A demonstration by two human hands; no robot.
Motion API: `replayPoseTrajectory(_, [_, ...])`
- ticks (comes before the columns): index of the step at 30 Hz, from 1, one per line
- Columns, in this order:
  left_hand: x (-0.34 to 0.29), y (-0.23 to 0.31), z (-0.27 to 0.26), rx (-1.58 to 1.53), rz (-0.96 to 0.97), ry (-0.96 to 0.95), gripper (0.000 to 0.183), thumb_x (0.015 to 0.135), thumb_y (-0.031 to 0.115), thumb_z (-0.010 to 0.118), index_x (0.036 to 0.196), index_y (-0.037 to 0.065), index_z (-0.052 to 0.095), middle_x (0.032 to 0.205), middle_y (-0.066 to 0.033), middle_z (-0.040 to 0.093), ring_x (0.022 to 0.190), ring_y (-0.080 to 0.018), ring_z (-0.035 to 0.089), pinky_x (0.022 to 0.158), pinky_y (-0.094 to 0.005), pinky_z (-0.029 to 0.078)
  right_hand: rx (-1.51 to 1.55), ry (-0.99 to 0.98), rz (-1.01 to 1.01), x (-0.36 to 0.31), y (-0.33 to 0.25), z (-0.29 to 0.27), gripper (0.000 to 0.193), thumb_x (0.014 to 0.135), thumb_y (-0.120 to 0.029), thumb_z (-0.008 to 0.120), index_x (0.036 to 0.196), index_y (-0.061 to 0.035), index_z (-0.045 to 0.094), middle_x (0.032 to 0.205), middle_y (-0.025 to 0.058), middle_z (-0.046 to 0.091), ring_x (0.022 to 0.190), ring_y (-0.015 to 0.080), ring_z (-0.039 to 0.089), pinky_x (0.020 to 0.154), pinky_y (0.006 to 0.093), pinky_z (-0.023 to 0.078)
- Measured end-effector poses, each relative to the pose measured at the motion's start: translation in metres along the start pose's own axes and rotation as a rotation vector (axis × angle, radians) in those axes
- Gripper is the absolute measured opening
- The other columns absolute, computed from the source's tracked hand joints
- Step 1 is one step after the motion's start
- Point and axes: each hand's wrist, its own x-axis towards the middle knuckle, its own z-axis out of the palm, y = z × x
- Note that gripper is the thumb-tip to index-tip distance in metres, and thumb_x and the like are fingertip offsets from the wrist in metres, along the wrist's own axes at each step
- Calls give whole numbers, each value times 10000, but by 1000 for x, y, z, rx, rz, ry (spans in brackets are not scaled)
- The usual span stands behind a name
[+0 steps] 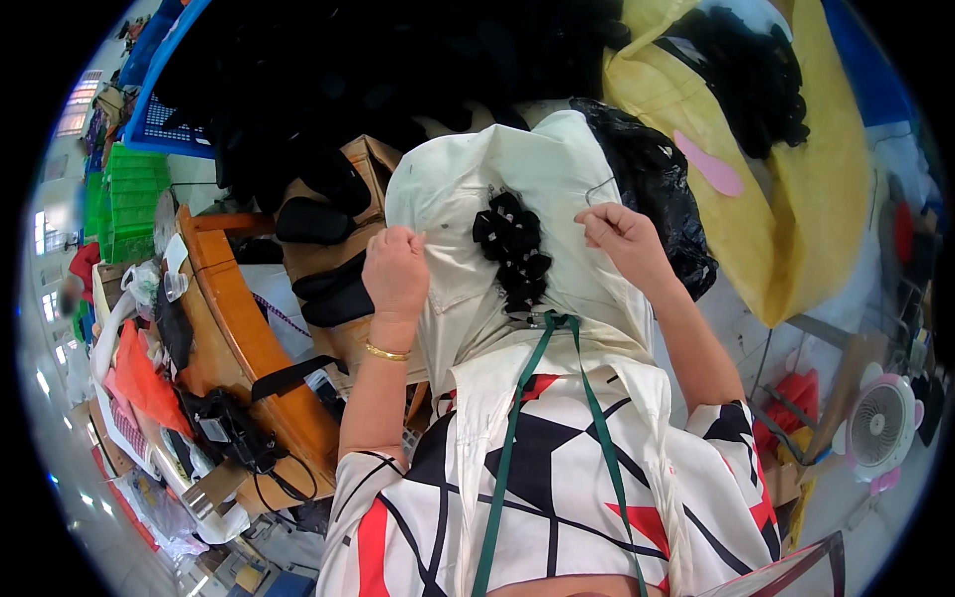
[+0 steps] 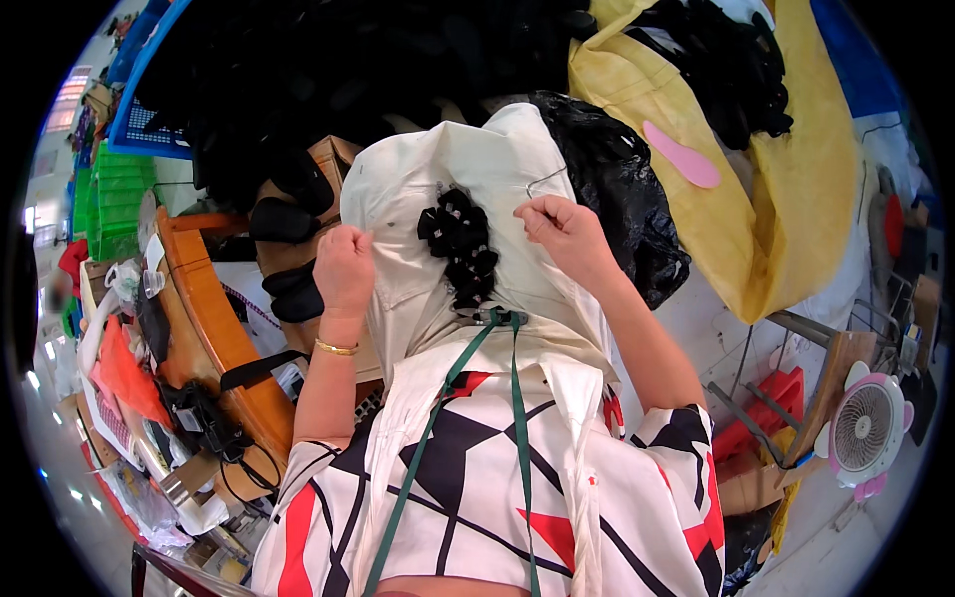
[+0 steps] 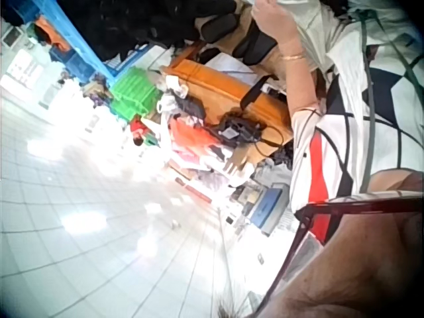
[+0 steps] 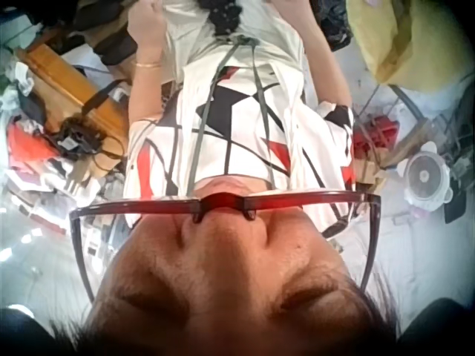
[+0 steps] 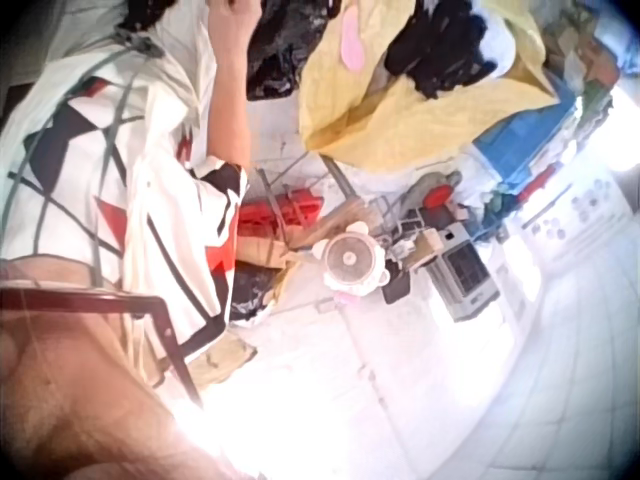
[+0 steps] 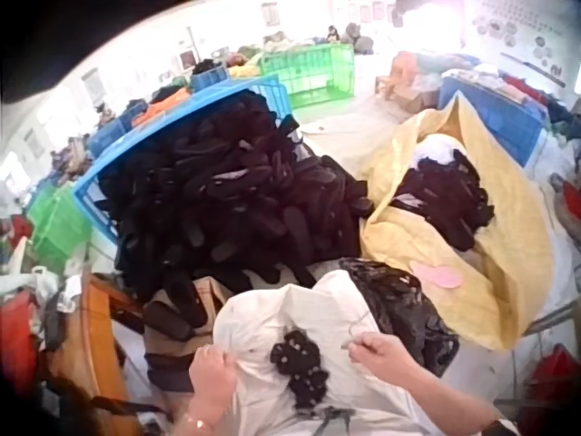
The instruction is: The person hand-sews a black shoe using a needle and thread, repeatedly pulling the thread through the shoe's upper. The person works on multiple shoes, picking them up from a nearby pile and placing them back down after stitching.
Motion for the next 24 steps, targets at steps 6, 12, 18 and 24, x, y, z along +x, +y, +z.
replayPoseTrajectory(6, [5,9,-6,19,-10,-20,234,857,248,707,877,72,554,857,-110,580,873,-334,579,756,-443,493,-72,-31,-49,-6,13,13,175,987,-144,610,1036,1,693,827,0,622,755,66,554,694,224,465])
replayPoseTrajectory(12, [17,50,0,-178,124,-119,260,838,275,720,911,50,614,898,-118,603,896,-324,595,774,-433,498,-109,-46,-71,-10,18,26,155,990,-114,594,1035,10,676,829,-12,592,771,52,541,699,218,460])
replayPoseTrajectory(18, [18,52,1,-450,-136,-320,197,839,213,734,869,37,648,772,-72,607,696,-224,586,647,-350,479,-392,22,-285,-22,-4,39,126,909,-91,678,985,9,681,844,88,614,751,174,607,681,280,488])
replayPoseTrajectory(24, [5,46,-8,-1299,-548,-248,175,880,136,757,826,58,611,728,78,534,654,-16,424,597,-182,368,-472,43,-563,-20,-20,66,279,888,-143,721,1099,17,633,872,119,620,783,217,642,710,316,523])
